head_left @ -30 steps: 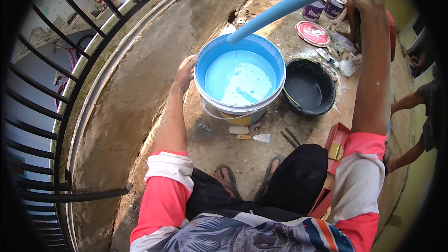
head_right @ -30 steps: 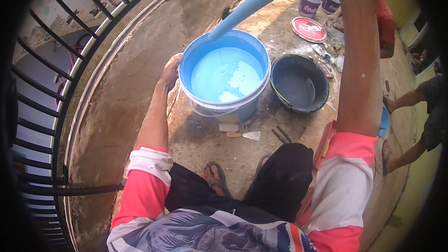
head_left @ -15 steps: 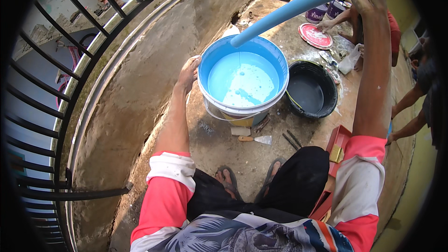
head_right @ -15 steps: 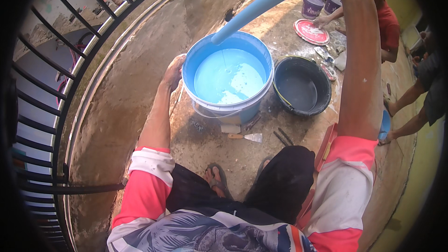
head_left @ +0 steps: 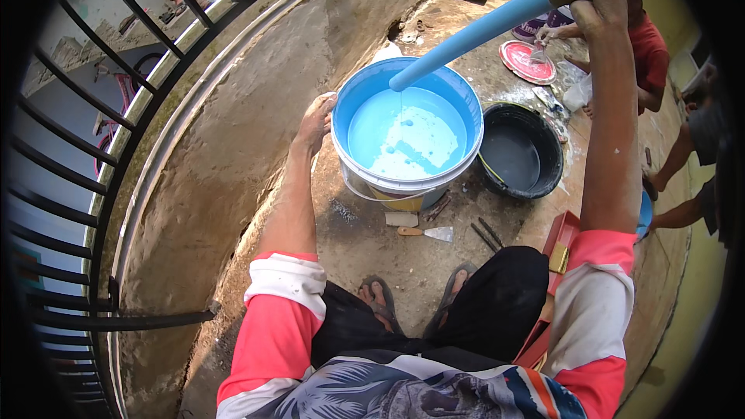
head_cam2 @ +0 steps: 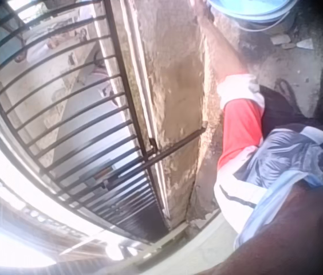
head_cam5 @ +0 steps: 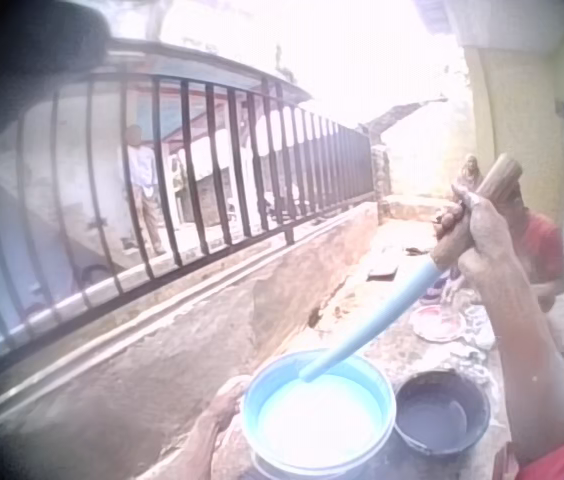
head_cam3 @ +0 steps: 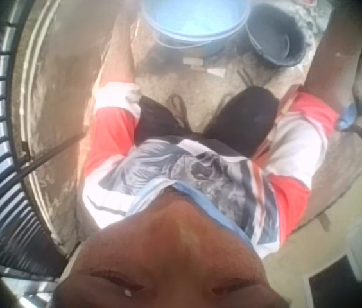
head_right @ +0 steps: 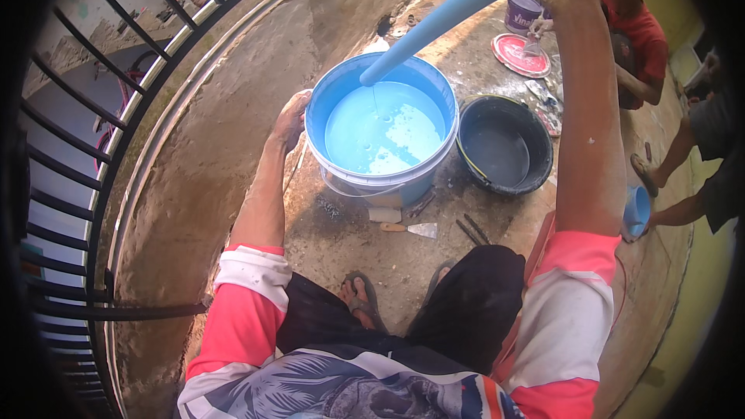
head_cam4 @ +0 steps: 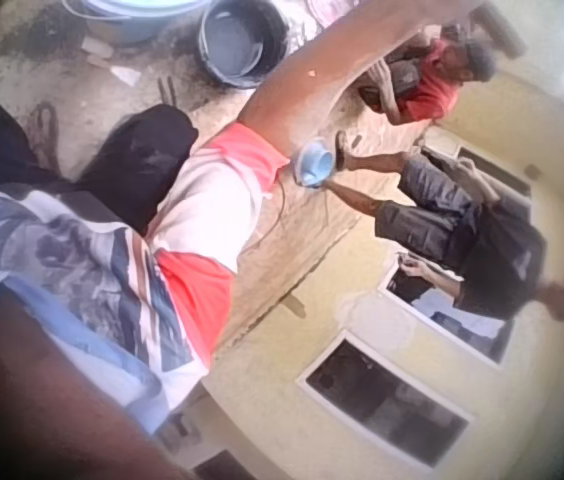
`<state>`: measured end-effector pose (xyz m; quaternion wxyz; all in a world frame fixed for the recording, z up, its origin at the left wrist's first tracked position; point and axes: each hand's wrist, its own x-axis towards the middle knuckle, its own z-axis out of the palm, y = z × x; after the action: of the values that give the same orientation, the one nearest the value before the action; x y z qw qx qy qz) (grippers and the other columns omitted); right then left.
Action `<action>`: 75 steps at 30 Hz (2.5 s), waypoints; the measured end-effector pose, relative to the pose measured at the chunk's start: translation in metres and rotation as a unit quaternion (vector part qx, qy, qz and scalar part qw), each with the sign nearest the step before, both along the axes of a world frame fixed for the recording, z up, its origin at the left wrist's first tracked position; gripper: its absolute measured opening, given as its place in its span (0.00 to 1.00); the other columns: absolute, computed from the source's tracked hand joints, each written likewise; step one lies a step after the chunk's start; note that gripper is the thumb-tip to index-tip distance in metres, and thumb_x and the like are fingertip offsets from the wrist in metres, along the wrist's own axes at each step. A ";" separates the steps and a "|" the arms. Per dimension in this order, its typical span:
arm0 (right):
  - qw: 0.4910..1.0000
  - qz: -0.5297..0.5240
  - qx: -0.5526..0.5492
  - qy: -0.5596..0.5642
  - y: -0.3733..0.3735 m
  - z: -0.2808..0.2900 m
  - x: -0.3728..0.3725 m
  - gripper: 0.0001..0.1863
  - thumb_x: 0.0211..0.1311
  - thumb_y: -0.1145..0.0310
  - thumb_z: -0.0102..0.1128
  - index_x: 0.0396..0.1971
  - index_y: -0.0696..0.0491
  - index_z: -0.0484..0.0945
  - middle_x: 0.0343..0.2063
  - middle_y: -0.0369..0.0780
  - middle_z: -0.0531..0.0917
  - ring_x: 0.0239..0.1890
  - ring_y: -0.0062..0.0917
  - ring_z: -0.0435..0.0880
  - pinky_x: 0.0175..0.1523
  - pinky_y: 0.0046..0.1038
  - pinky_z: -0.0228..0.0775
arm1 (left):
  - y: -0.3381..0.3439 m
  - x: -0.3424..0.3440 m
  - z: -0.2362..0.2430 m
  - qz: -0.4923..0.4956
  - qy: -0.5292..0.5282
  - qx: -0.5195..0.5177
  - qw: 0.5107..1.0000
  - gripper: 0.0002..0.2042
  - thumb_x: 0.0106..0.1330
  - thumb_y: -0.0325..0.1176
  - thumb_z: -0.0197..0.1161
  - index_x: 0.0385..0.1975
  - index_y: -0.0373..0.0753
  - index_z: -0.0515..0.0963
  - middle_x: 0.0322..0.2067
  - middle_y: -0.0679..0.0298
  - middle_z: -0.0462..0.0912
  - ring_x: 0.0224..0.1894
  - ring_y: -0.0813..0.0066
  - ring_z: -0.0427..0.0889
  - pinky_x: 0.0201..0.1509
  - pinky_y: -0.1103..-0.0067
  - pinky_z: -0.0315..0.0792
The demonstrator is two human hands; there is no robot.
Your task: The person mixes light blue paint in a bucket using a long-handled stirrer. They repeatedly stir the paint, scrape the sides of the bucket, and occasionally wipe the stirrer with their hand.
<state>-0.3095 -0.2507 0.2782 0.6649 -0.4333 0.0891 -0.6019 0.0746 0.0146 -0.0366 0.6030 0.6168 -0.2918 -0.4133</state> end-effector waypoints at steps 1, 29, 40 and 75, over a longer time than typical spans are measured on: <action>0.999 0.023 0.023 -0.006 0.012 -0.006 0.012 0.04 0.73 0.69 0.56 0.35 0.49 0.73 0.18 0.32 0.74 0.20 0.21 0.75 0.30 0.26 0.74 | -0.001 0.000 0.000 0.003 0.001 -0.004 1.000 0.24 0.69 0.53 0.64 0.58 0.45 0.74 0.53 0.66 0.79 0.52 0.73 0.78 0.55 0.73 0.73; 0.936 0.017 0.173 0.306 0.060 -0.253 0.119 0.13 0.63 0.67 0.72 0.31 0.55 0.74 0.22 0.36 0.77 0.25 0.23 0.78 0.31 0.29 0.72 | -0.011 -0.007 0.002 0.000 -0.004 0.017 1.000 0.25 0.69 0.52 0.63 0.59 0.46 0.73 0.56 0.69 0.77 0.54 0.74 0.75 0.59 0.70 0.69; 0.982 0.047 0.182 0.037 0.001 -0.165 0.027 0.09 0.68 0.70 0.65 0.36 0.55 0.72 0.24 0.36 0.73 0.30 0.26 0.76 0.42 0.34 0.74 | -0.005 -0.005 0.003 -0.003 -0.004 0.015 1.000 0.24 0.69 0.52 0.63 0.60 0.47 0.73 0.56 0.67 0.77 0.55 0.72 0.76 0.57 0.71 0.70; 0.997 -0.046 0.021 0.050 0.046 0.018 0.009 0.07 0.72 0.68 0.58 0.37 0.53 0.70 0.22 0.36 0.73 0.24 0.26 0.76 0.35 0.30 0.75 | -0.001 -0.009 0.008 0.015 -0.011 0.003 1.000 0.25 0.68 0.54 0.64 0.57 0.44 0.75 0.52 0.65 0.80 0.50 0.74 0.79 0.54 0.74 0.74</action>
<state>-0.3001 -0.2042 0.2961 0.6402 -0.4447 0.1543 -0.6071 0.0658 0.0136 -0.0291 0.6036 0.6276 -0.2878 -0.3987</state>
